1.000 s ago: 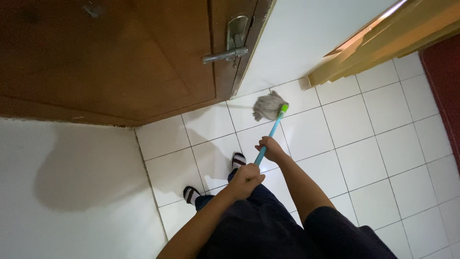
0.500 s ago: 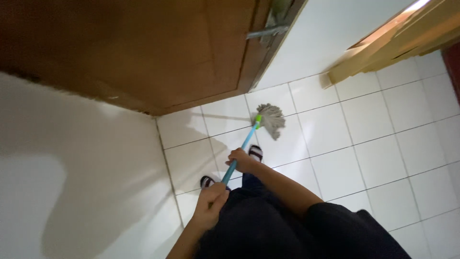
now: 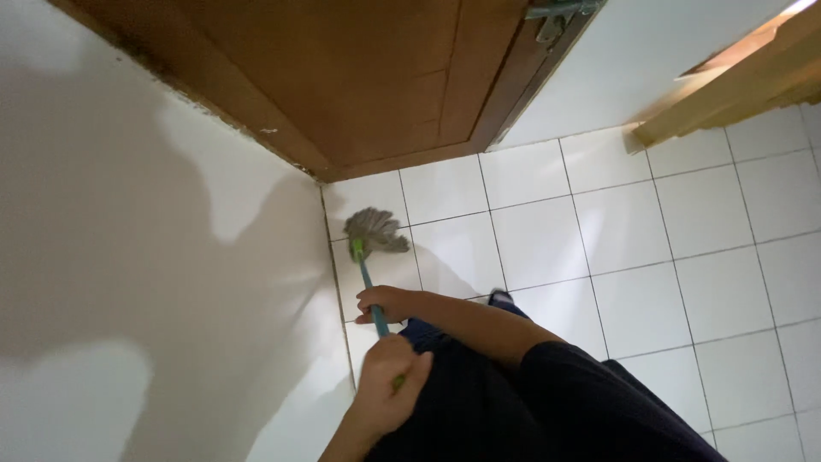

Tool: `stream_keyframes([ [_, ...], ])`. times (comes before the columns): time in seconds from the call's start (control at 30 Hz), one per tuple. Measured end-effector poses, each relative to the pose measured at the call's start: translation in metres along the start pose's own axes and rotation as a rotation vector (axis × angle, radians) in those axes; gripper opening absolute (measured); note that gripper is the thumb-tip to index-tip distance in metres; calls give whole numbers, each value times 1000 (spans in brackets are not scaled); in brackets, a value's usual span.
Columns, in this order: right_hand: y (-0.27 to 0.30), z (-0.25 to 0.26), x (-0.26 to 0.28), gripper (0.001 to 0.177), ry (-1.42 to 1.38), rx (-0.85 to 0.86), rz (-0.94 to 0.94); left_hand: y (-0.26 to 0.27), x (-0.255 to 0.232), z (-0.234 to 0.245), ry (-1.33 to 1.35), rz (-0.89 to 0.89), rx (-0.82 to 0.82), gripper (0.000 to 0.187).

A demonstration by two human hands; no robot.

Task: Mopping a tiled floor using a wet mop.

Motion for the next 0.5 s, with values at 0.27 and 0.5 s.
stream_keyframes([
  [0.27, 89, 12, 9, 58, 165, 331, -420, -60, -44, -75, 133, -104, 206, 48],
  [0.5, 264, 54, -12, 48, 238, -41, -370, -130, -74, -168, 291, -417, 434, 63],
])
Point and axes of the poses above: each hand's wrist, its own y-axis away from the middle knuckle, its own z-axis out of the back of the hand, x = y × z, the point moved 6 cm from there along -y, towards the middle knuckle, and after that the axes turned 15 degrees about x, right-handed, at the moved point
